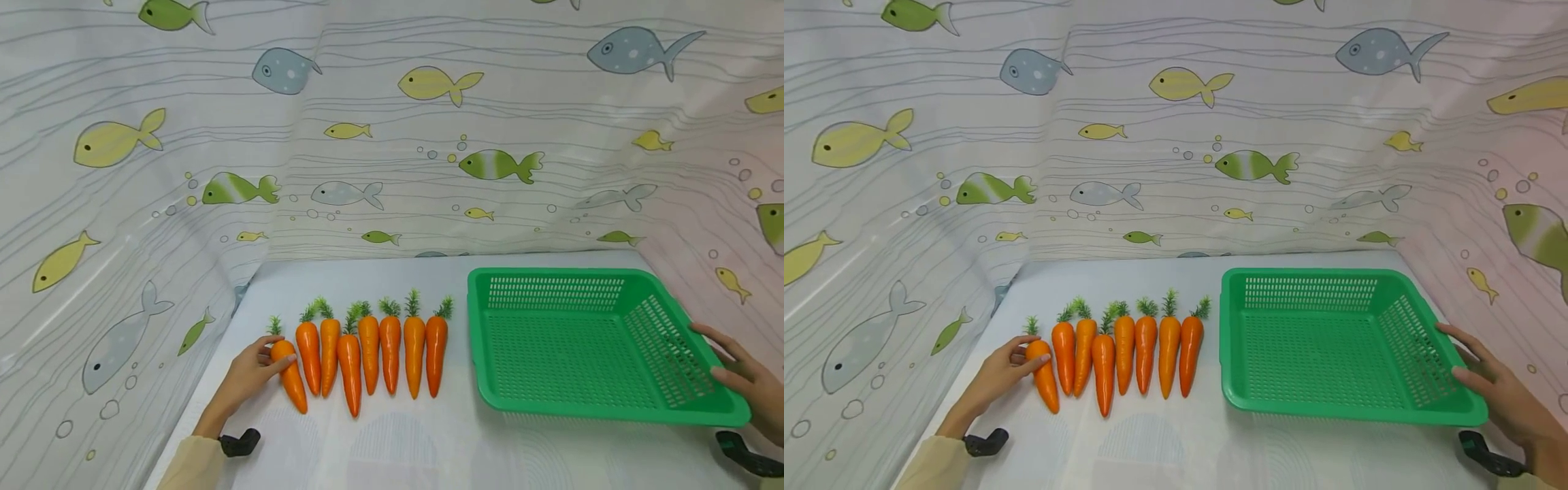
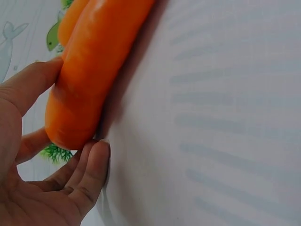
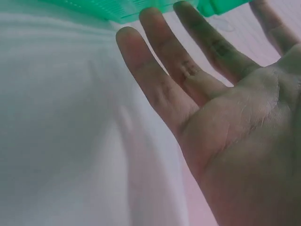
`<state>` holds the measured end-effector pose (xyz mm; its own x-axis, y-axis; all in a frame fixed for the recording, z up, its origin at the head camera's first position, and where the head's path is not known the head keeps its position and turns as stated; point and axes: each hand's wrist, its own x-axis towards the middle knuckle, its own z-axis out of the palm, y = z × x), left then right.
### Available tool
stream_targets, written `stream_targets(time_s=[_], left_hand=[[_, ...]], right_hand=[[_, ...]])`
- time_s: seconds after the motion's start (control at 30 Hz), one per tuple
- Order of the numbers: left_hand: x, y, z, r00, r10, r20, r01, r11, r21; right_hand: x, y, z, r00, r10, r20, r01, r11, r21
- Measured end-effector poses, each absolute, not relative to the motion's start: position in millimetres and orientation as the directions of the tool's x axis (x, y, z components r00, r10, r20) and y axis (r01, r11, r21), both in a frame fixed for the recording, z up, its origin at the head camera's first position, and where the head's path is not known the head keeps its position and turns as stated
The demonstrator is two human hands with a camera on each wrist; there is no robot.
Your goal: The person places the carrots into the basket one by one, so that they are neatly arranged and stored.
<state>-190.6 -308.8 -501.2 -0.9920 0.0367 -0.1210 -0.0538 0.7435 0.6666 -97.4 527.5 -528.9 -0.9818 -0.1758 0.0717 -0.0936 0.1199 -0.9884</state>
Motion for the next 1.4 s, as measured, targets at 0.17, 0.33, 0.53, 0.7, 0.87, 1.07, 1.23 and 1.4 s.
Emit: stream_targets(time_s=[0.17, 0.33, 0.53, 0.7, 0.87, 1.07, 1.23, 1.4], left_hand=[[-188, -309, -500, -0.991, 0.02, -0.136, -0.077, 0.736, 0.672], [-187, -307, -498, -0.991, 0.01, -0.133, -0.086, 0.712, 0.697], [-188, -309, -496, -0.991, -0.003, -0.135, -0.102, 0.675, 0.731], [-189, -309, -497, -0.989, -0.003, -0.146, -0.113, 0.643, 0.757], [-188, -308, -497, -0.988, 0.013, -0.156, -0.117, 0.598, 0.793], [-188, -309, -498, -0.987, 0.009, -0.16, -0.123, 0.603, 0.788], [-189, -311, -499, -0.986, 0.012, -0.165, -0.126, 0.589, 0.798], [-188, -312, -499, -0.987, 0.01, -0.158, -0.121, 0.591, 0.797]], right_hand=[[-104, 527, -526, -0.963, -0.257, 0.079, -0.081, -0.002, -0.997], [-102, 526, -527, -0.959, -0.27, 0.085, -0.08, -0.028, -0.996], [-101, 525, -527, -0.971, -0.226, 0.07, -0.081, 0.038, -0.996], [-101, 525, -526, -0.978, -0.2, 0.063, -0.073, 0.044, -0.996], [-100, 523, -526, -0.976, -0.196, 0.091, -0.102, 0.046, -0.994], [-95, 522, -530, -0.994, -0.056, 0.09, -0.106, 0.469, -0.877], [-93, 528, -534, -0.993, -0.037, 0.113, -0.116, 0.526, -0.842], [-92, 536, -539, -0.991, -0.083, 0.105, -0.133, 0.52, -0.844]])
